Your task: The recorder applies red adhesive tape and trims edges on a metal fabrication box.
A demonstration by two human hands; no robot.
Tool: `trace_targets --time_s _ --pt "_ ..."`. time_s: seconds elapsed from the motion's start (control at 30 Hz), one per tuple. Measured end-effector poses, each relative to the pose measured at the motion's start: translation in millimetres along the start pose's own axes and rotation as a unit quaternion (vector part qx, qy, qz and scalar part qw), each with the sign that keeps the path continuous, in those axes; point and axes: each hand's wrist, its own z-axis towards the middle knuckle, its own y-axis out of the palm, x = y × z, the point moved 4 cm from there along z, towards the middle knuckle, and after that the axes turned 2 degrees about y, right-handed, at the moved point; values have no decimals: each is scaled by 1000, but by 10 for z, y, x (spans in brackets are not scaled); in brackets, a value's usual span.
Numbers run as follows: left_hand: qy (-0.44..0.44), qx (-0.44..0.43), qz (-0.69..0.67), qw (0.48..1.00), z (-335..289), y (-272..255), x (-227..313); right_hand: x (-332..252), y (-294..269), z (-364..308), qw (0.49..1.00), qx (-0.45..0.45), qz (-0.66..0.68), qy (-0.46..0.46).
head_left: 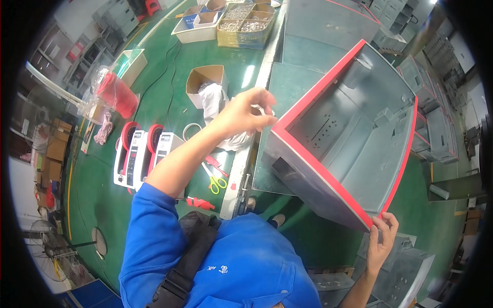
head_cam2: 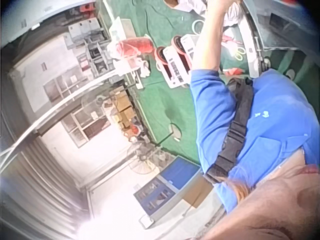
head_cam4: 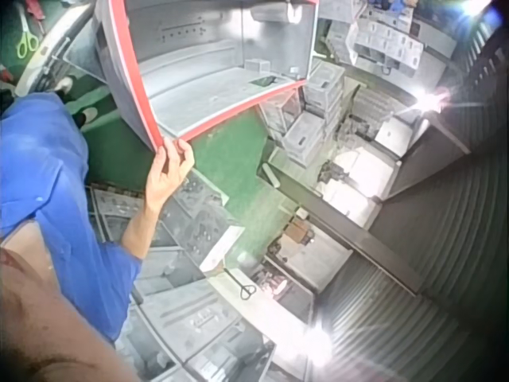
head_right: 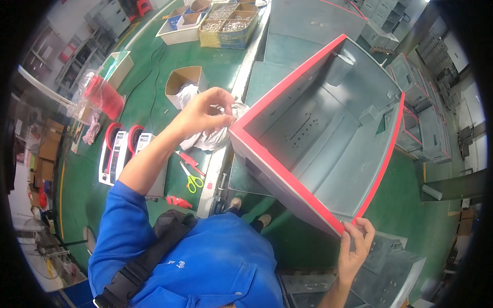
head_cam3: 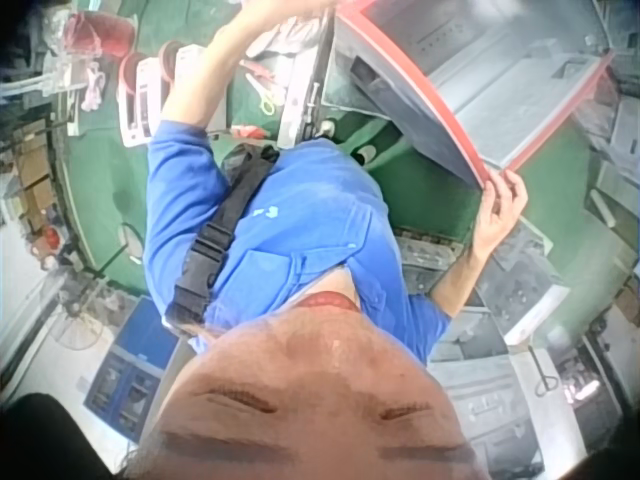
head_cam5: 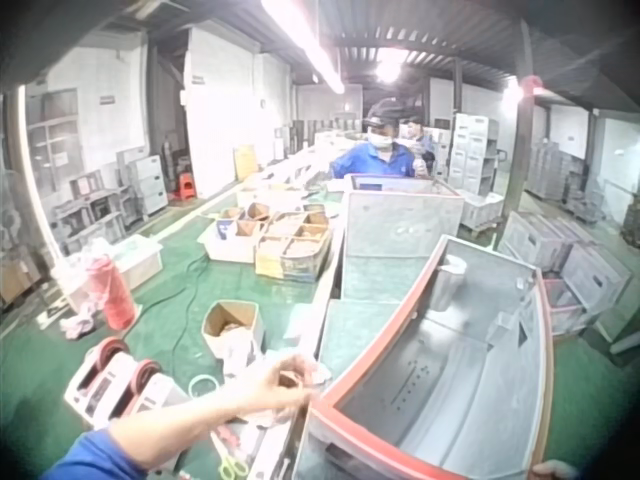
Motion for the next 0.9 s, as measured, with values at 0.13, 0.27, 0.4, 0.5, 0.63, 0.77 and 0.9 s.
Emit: trace_targets --time_s 0.13,0.27,0.4,0.5,0.63,0.77,0.9 --pt "8 30 -104 994 -25 -42 -156 42 9 -17 1000 13 12 -1" --pt "-4 23 -154 988 -101 188 -156 70 15 -46 999 32 14 -12" --pt "-20 10 -129 991 -85 309 -188 122 35 -64 998 48 26 -8" --pt "-1 31 -174 984 -97 337 -191 130 34 -70 998 52 39 -9" --pt "15 55 -134 989 -107 342 -191 154 31 -101 997 67 30 -28" --pt "42 82 -100 991 -133 359 -207 97 28 -163 982 110 -75 -132" --pt "133 169 -11 976 -222 324 -262 34 94 -196 956 93 -159 -230"
